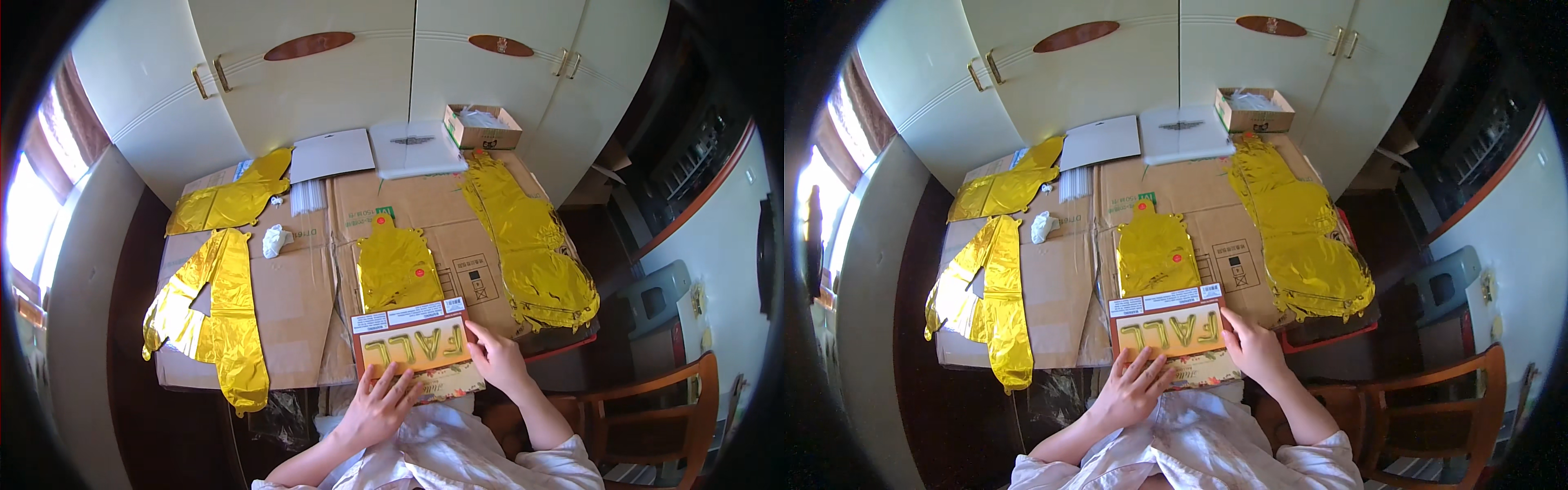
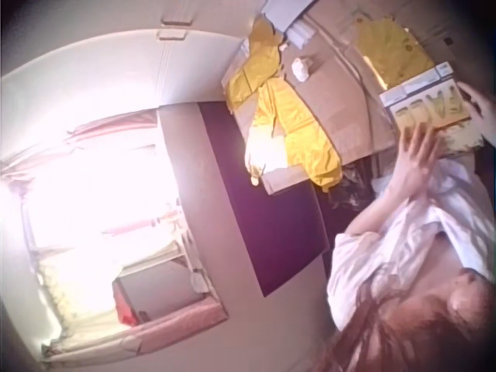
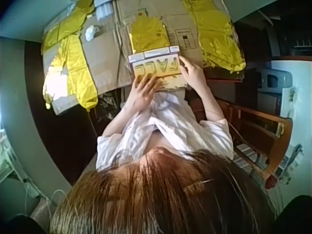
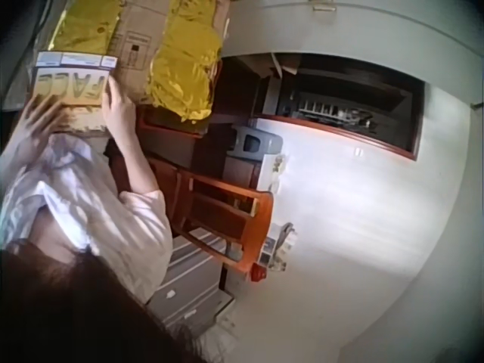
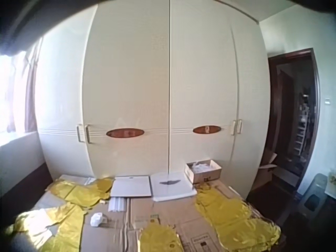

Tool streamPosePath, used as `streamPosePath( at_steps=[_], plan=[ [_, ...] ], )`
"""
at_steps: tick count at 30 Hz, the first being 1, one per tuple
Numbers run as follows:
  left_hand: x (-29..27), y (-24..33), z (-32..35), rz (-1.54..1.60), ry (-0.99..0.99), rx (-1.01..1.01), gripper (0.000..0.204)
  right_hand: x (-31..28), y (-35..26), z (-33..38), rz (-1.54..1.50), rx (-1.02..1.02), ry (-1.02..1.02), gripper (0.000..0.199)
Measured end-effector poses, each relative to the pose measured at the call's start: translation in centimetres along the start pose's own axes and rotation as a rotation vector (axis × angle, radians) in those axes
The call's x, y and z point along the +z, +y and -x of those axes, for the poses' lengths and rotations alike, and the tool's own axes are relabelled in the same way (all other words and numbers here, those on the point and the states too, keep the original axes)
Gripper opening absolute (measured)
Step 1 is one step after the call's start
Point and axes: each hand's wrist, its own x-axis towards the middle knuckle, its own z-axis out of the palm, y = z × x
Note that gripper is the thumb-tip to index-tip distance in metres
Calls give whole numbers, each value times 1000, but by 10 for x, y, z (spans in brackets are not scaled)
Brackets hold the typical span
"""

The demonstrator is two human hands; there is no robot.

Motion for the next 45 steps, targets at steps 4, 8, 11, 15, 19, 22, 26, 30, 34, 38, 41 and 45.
streamPosePath(
  at_steps=[4,8,11,15,19,22,26,30,34,38,41,45],
  plan=[
    [-1,-6,-9,-23,9,-21,43,-9,-17,-15,250,-41,-13,40],
    [0,-10,-16,-32,20,-22,41,8,-14,-32,110,-324,29,41],
    [0,-12,-18,-34,23,-26,41,20,-18,-43,156,-409,-24,40],
    [2,-13,-20,-35,32,-34,41,36,-11,-53,200,-431,-24,39],
    [2,-15,-21,-32,30,-35,42,39,-9,-56,198,-413,-39,37],
    [1,-15,-21,-32,-1,-42,45,40,-7,-59,180,-420,-23,35],
    [-14,-14,-34,137,-58,-104,51,41,-5,-60,201,-411,-17,34],
    [1,-28,-48,86,-13,-141,58,40,-7,-61,202,-418,-22,33],
    [4,-41,-56,10,-67,-241,67,38,-8,-63,191,-435,-9,37],
    [5,-40,-55,-17,-76,-240,68,34,-8,-77,52,-321,-112,38],
    [5,-39,-55,-30,-84,-235,68,31,0,-115,-113,-157,-132,44],
    [6,-39,-55,-34,-84,-240,69,40,3,-159,-267,-13,-133,58]
  ],
)
